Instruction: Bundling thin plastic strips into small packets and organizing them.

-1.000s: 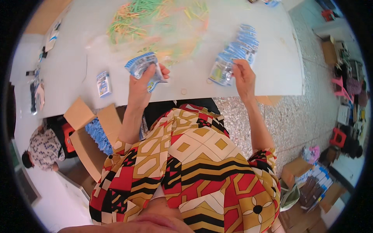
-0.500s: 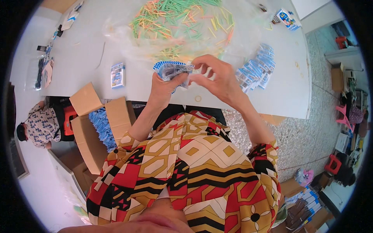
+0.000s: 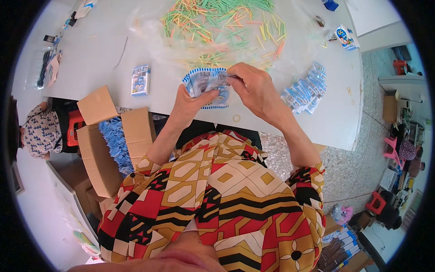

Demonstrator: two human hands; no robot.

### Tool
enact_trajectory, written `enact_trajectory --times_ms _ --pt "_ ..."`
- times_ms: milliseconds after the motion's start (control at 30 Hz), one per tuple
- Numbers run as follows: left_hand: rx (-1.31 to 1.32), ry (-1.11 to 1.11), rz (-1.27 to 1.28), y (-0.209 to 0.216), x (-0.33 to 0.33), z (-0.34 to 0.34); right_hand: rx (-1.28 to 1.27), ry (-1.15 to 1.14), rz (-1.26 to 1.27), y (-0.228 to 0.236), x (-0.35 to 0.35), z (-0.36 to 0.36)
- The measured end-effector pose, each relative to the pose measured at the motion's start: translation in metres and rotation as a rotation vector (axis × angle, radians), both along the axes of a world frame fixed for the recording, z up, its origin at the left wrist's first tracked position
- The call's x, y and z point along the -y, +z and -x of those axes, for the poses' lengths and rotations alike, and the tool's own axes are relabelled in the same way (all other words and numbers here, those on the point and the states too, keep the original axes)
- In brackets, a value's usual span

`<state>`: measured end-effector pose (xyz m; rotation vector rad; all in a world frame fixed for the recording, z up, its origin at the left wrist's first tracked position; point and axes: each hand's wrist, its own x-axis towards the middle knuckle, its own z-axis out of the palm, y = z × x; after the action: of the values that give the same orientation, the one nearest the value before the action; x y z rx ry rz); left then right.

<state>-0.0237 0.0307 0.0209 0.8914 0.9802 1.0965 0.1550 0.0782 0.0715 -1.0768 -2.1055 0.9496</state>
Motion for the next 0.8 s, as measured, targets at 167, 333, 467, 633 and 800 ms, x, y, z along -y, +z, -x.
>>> enact_trajectory --times_ms 167,333,467,633,800 --pt "0.029 0.066 -0.04 -0.011 -0.004 0.003 -0.039 0.007 0.004 0.004 0.0 0.001" --pt "0.161 0.142 -0.035 -0.012 -0.006 0.001 -0.071 -0.051 -0.126 0.023 0.005 0.001" --pt "0.149 0.117 -0.035 -0.01 -0.008 -0.004 -0.005 0.033 -0.336 0.02 0.008 -0.003" --pt "0.122 0.154 -0.006 -0.007 -0.006 -0.005 0.024 0.149 -0.362 0.012 0.0 -0.011" --pt "0.097 0.224 -0.042 -0.003 -0.005 -0.001 -0.114 -0.244 0.083 -0.011 -0.059 -0.034"
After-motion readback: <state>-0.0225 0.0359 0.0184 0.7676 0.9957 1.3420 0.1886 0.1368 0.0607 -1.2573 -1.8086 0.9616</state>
